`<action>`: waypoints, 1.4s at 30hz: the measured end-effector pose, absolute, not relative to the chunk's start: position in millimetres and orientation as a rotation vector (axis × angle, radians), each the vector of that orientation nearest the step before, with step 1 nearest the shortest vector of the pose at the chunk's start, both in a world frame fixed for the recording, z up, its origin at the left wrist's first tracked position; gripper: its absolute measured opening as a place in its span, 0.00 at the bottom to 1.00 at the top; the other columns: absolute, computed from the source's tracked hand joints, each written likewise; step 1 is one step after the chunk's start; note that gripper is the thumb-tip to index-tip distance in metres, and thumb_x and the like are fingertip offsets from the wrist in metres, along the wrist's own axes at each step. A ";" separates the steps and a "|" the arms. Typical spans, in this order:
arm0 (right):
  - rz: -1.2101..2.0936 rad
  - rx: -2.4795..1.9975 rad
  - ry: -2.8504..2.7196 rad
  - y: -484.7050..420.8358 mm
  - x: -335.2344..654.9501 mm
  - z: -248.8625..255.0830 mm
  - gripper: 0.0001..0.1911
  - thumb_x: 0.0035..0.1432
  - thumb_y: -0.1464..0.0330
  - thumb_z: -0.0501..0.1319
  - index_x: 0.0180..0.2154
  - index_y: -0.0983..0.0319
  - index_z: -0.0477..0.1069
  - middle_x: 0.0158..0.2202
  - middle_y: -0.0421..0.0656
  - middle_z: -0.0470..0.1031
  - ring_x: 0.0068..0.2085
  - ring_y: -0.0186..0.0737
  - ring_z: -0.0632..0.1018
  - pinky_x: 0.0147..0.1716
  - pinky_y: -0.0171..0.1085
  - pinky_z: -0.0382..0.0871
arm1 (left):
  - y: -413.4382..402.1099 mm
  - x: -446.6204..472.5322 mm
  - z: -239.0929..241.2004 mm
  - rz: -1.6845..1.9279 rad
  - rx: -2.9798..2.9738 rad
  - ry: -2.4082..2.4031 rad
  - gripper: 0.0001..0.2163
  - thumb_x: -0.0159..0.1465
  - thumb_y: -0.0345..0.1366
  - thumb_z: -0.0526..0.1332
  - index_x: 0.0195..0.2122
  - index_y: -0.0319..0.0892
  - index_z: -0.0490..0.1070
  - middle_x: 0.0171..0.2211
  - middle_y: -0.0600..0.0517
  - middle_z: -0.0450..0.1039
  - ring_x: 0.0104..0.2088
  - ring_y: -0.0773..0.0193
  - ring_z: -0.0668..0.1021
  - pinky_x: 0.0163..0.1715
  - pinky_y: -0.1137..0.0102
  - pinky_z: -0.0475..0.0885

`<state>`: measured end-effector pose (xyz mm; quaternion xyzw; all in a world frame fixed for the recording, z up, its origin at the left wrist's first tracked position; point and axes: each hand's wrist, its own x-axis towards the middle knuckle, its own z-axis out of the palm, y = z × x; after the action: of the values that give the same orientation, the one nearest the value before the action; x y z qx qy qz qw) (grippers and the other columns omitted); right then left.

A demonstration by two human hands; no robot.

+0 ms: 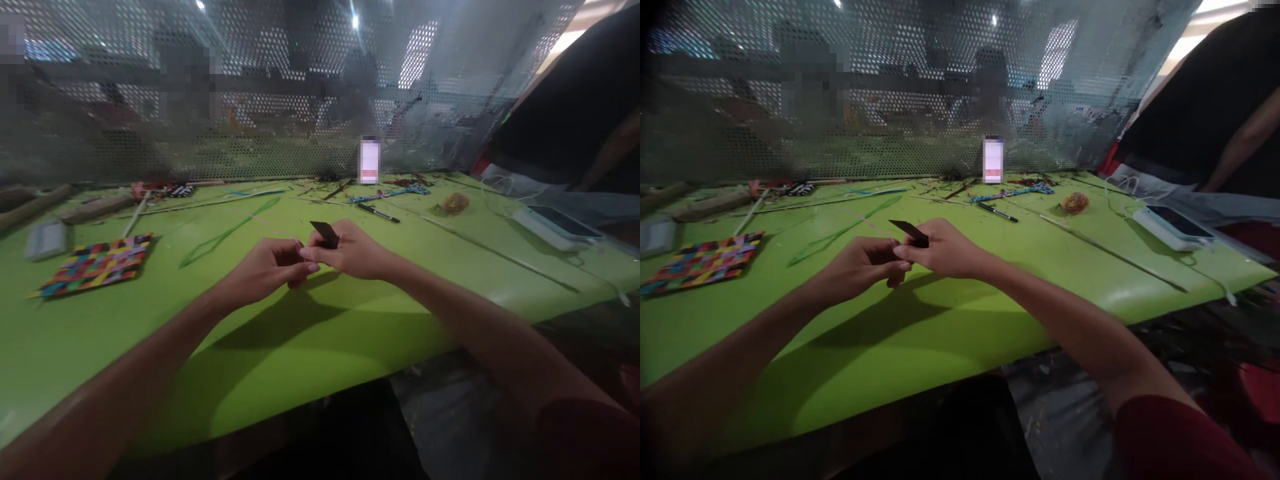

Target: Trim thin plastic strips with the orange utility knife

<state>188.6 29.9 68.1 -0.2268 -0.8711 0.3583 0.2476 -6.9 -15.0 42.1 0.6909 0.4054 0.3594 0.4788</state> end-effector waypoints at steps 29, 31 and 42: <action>0.027 -1.165 -1.910 131.1 231.4 66.8 0.19 0.63 0.75 0.60 0.23 0.60 0.55 0.21 0.35 0.54 0.27 0.30 0.54 0.31 0.37 0.46 | -13.5 -5.6 26.5 0.460 1.718 0.915 0.15 0.61 0.45 0.67 0.27 0.38 0.71 0.19 0.57 0.67 0.19 0.71 0.67 0.21 0.75 0.64; 0.011 -1.245 -1.872 137.4 237.2 71.1 0.18 0.63 0.75 0.59 0.23 0.61 0.56 0.22 0.35 0.54 0.28 0.29 0.54 0.32 0.38 0.45 | -13.9 -5.5 28.3 0.424 1.741 0.905 0.15 0.60 0.45 0.67 0.25 0.39 0.71 0.18 0.57 0.66 0.19 0.72 0.66 0.21 0.75 0.63; -0.170 -1.514 -1.443 175.0 302.1 83.1 0.22 0.60 0.73 0.59 0.21 0.58 0.49 0.30 0.45 0.72 0.29 0.25 0.55 0.36 0.43 0.45 | -7.6 -20.2 36.4 0.137 1.867 0.823 0.14 0.62 0.43 0.65 0.25 0.39 0.72 0.19 0.57 0.64 0.20 0.71 0.65 0.21 0.76 0.59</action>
<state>302.1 175.0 83.1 -0.6255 -0.5963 -0.0703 0.4982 -20.2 -7.6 36.4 0.7791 0.3436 0.0572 0.5211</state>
